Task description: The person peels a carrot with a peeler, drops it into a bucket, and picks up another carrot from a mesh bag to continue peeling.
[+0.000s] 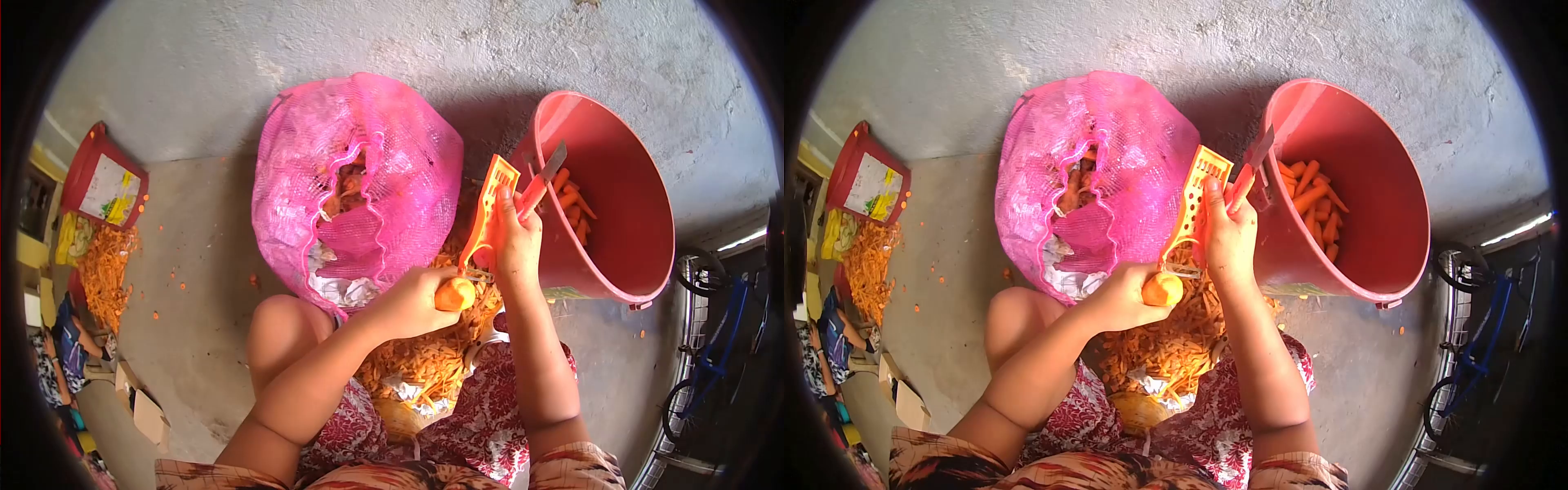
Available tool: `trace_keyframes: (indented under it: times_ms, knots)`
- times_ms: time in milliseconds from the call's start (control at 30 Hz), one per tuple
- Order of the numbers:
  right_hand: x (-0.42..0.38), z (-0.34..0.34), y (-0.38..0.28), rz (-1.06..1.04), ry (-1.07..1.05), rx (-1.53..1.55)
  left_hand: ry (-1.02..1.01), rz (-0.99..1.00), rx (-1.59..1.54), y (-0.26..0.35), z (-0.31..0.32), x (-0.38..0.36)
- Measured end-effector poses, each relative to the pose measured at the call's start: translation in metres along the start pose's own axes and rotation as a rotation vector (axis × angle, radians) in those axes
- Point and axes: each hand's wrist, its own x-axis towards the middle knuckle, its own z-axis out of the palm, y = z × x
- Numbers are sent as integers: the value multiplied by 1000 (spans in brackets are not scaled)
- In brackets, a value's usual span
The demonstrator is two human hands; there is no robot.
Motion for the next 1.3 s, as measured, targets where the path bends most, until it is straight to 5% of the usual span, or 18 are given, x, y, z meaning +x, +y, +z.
trace_keyframes:
  times_ms: [200, 267, 367, 433, 567, 767, 900, 933, 1000, 1033, 1067, 1100, 1200, 1267, 1300]
  knots:
    - [-1, -3, 11, 7, -47, 15, 8, -75, -40, -4, 1, 3]
    - [-1, -4, 13, -12, -71, -13, -125, -142, 139, 5, -6, 5]
    - [-2, -14, 12, -114, -140, -627, -381, -150, 493, -12, -4, 4]
    - [-7, -18, 11, -282, -198, -818, -467, -66, 708, -29, 7, -5]
    - [-6, -42, 19, -219, -229, -963, -572, -156, 1001, -46, 39, -29]
    - [-12, -73, 31, -172, -262, -1118, -1039, -199, 776, -1, 76, -35]
    - [-42, -85, 39, -165, -436, -1145, -1290, 21, 748, 50, 69, 1]
    - [-48, -86, 42, -191, -518, -1172, -1221, 96, 824, 85, 66, 19]
    - [-50, -92, 81, -361, -623, -1139, -664, 255, 965, 136, 61, 50]
    - [-49, -92, 93, -451, -677, -1121, -322, 160, 965, 170, 60, 57]
    - [-65, -81, 47, -158, -745, -1296, -18, 363, 1018, 178, 56, 66]
    - [-67, -80, 49, -186, -776, -1286, 289, 567, 1053, 184, 53, 72]
    - [-69, -80, 42, -222, -789, -1294, 332, 512, 751, 171, 40, 74]
    - [-68, -82, 33, -242, -750, -1241, 165, 427, 755, 125, 26, 65]
    - [-69, -85, 31, -242, -730, -1219, 56, 198, 711, 104, 16, 57]
